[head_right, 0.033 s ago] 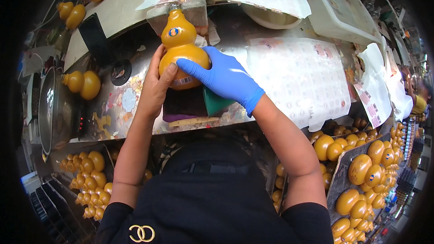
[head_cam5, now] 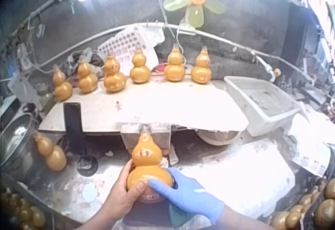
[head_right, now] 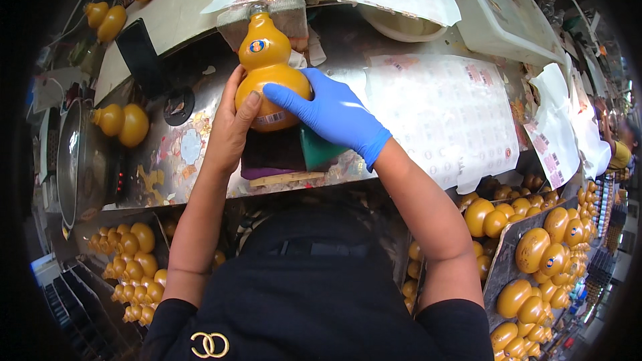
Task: The person applies decorative stickers to yellow gourd-shaped objects. They peel stickers from a sheet, place them on the gourds, and smooth them with a green card. The person handles the gourds one at a time, rotating them to position the stickers, and occasionally wipes the surface before application.
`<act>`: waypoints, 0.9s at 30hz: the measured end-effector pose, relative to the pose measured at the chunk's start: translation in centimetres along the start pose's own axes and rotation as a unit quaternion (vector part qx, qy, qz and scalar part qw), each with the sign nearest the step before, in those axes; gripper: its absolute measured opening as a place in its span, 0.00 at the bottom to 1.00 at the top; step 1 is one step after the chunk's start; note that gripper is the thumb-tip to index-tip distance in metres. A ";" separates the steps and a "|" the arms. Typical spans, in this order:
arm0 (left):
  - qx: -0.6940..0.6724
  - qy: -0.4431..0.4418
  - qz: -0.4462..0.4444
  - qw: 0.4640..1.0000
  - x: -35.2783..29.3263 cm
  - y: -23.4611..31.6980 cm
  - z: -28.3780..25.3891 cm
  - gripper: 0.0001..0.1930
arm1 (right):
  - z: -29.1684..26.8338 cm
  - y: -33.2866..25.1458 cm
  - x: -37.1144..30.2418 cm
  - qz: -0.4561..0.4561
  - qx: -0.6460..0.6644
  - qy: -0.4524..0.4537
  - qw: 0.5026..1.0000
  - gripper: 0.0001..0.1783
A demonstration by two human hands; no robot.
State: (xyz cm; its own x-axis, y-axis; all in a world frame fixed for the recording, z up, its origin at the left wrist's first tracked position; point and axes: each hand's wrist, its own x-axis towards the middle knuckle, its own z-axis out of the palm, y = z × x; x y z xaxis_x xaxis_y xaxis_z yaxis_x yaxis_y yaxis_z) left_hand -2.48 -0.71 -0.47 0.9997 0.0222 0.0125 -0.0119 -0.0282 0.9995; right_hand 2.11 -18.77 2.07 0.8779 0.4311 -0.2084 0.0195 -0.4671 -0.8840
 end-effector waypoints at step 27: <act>0.012 -0.027 0.026 0.999 -0.8 -1.0 -0.8 0.39 | 1.6 2.2 -0.8 0.035 0.180 0.016 0.983 0.39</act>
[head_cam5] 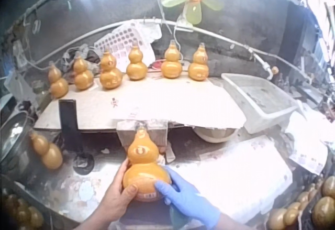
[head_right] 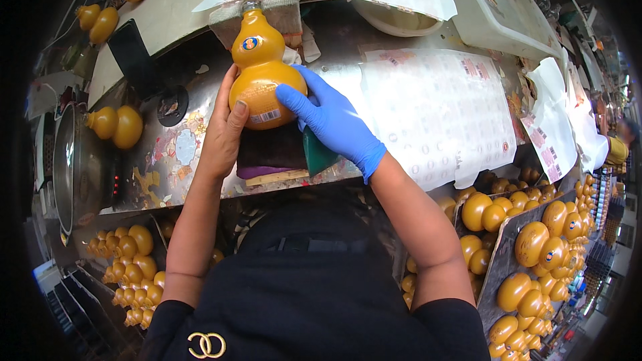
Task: The person applies decorative stickers to yellow gourd-shaped objects. They peel stickers from a sheet, place them on the gourds, and smooth them with a green card. The person handles the gourds one at a time, rotating them to position the stickers, and occasionally wipes the surface before application.
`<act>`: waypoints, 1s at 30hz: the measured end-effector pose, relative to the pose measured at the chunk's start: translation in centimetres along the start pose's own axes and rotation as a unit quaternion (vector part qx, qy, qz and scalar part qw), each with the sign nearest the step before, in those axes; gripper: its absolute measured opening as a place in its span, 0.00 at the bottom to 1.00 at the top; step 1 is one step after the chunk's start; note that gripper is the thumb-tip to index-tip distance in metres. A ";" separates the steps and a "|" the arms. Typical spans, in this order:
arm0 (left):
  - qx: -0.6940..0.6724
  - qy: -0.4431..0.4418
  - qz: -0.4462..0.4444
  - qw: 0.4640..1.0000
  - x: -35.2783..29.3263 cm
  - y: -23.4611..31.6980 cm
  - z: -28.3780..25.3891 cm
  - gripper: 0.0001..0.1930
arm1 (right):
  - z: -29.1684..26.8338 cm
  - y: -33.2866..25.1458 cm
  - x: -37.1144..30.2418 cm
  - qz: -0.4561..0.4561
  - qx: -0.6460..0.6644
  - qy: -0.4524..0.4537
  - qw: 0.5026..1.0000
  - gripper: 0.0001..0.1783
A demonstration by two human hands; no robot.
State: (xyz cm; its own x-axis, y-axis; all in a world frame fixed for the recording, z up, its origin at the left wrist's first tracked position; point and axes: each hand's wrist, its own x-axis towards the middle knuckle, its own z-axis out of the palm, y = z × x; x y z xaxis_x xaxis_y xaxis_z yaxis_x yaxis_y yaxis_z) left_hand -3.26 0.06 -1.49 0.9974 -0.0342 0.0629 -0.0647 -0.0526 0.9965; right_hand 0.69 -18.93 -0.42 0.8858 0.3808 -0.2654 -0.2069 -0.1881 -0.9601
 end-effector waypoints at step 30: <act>-0.126 0.076 -0.004 0.989 0.9 -1.2 0.2 0.35 | -0.3 -0.5 0.7 0.033 -0.032 0.004 0.999 0.40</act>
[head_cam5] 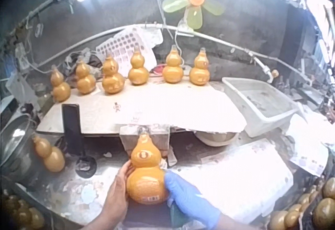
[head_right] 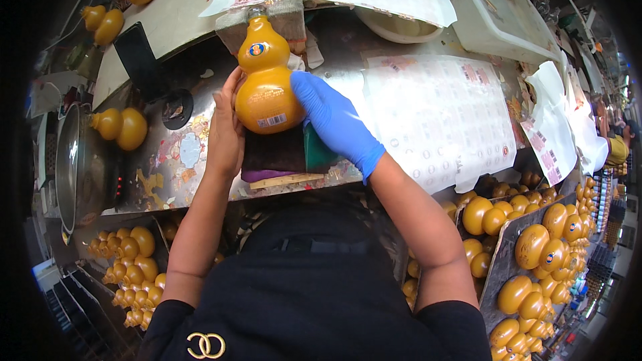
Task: The person applies decorative stickers to yellow gourd-shaped objects. They peel stickers from a sheet, place them on the gourds, and smooth them with a green card. The person handles the gourds one at a time, rotating them to position the stickers, and occasionally wipes the surface before application.
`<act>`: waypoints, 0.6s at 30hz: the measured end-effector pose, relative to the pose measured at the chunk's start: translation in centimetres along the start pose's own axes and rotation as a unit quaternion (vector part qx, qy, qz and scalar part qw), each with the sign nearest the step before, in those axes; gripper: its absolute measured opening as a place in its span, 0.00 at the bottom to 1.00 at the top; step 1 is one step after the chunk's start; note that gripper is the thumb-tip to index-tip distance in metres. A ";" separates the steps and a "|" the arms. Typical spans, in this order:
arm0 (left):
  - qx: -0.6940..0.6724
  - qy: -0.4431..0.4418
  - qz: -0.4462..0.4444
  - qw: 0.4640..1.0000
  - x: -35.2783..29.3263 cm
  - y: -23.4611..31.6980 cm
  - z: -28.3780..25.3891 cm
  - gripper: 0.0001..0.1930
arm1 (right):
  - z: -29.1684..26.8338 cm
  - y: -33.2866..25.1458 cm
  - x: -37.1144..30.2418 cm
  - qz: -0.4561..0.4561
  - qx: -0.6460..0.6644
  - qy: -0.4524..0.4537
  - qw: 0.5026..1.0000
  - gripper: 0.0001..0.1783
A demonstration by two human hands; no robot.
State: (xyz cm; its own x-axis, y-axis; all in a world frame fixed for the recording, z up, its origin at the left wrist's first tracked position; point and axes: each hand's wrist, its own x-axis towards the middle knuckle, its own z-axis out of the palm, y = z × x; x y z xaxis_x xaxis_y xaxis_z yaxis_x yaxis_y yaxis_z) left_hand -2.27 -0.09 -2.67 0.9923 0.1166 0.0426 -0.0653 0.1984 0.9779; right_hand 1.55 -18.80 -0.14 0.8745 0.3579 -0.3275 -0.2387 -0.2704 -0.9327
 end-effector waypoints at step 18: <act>0.017 -0.102 -0.032 0.994 -0.4 0.6 -0.8 0.33 | 0.6 -3.2 -4.3 -0.320 0.050 0.171 0.931 0.11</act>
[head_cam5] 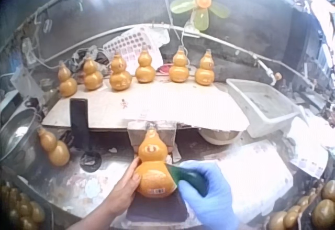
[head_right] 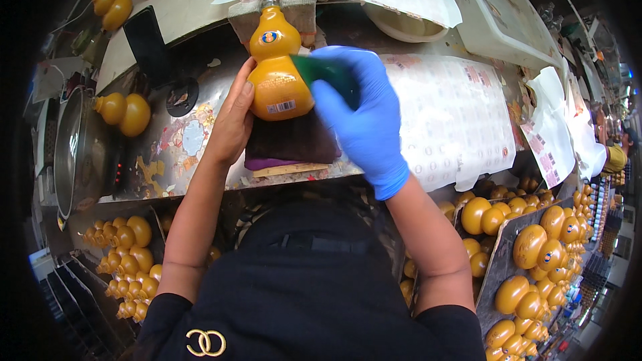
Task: The person applies decorative stickers to yellow gourd-shaped objects. They peel stickers from a sheet, place them on the gourds, and smooth them with a green card. The person handles the gourds one at a time, rotating them to position the stickers, and occasionally wipes the surface before application.
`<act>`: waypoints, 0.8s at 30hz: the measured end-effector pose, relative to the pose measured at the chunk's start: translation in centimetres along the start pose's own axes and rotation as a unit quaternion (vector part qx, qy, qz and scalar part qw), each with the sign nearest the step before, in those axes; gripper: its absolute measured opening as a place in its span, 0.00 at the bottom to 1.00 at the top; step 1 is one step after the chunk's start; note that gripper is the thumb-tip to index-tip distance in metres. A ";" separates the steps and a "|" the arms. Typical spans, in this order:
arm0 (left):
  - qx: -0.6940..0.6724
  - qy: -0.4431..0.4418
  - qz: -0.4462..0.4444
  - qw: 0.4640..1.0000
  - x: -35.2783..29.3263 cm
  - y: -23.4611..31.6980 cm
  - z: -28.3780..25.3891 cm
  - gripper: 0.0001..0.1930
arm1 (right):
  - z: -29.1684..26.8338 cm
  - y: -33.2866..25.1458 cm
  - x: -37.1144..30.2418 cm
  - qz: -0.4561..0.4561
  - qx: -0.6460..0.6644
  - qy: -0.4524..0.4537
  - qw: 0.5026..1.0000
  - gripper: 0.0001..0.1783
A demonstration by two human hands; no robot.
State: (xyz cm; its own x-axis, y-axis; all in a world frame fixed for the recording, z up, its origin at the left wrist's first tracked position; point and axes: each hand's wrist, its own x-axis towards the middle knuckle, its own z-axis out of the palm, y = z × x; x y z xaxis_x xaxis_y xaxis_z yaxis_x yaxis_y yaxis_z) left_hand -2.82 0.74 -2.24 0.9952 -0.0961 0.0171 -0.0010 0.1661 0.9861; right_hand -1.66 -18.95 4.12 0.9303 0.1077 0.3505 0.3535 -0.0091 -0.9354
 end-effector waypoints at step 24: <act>0.112 0.070 0.038 0.991 0.3 1.5 2.1 0.31 | -0.2 1.1 8.2 0.003 -0.233 -0.291 0.928 0.21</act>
State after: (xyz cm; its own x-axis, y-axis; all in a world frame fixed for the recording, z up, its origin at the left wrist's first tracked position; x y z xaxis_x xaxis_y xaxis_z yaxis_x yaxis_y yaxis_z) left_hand -2.67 -1.08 -0.38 0.9952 0.0478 0.0858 -0.0832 -0.0552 0.9950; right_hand 6.38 -18.32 6.02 0.7705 0.6233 0.1338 0.4784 -0.4265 -0.7676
